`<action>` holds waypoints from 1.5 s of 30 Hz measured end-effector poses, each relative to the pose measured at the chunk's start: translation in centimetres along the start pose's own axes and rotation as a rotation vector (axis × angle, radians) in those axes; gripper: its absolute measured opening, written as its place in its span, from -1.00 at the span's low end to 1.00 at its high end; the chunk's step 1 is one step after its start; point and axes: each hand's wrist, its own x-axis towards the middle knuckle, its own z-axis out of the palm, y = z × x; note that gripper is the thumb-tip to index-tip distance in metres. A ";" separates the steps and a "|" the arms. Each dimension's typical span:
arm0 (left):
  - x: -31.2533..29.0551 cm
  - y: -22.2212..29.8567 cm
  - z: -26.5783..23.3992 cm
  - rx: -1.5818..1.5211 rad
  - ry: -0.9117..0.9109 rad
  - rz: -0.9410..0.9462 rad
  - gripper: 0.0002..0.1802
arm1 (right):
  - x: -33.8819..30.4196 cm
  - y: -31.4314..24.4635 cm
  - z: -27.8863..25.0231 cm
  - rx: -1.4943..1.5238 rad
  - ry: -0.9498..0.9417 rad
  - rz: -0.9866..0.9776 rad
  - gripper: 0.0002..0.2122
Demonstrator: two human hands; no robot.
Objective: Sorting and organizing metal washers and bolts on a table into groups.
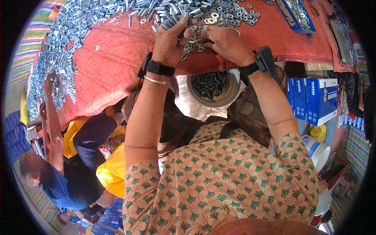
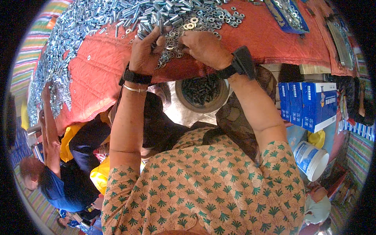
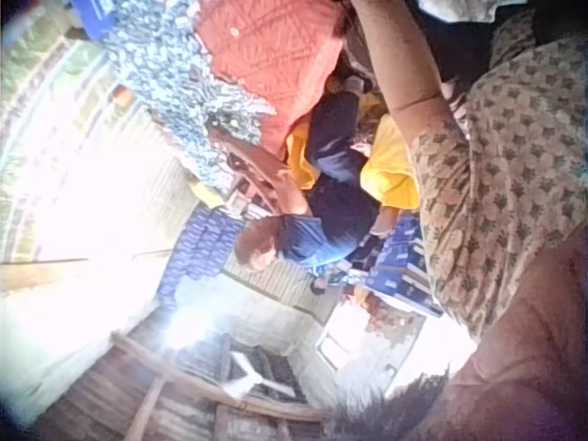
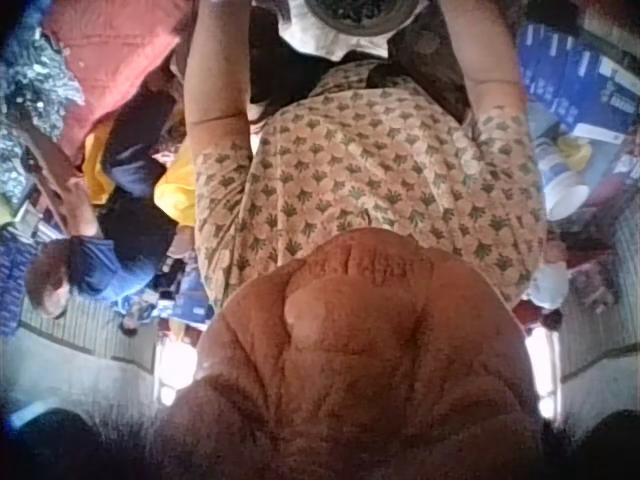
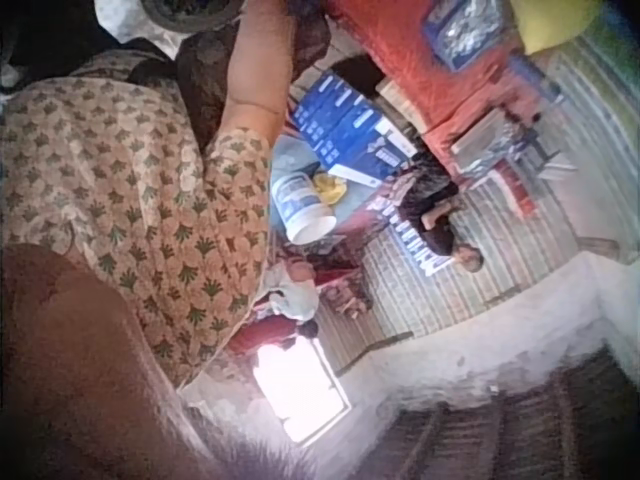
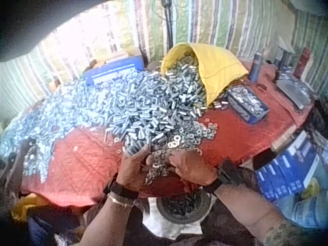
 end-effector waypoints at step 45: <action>-0.5 -2.3 3.0 0.063 -0.047 -0.149 -0.92 | -0.9 8.3 -2.6 -0.341 0.297 0.342 -0.88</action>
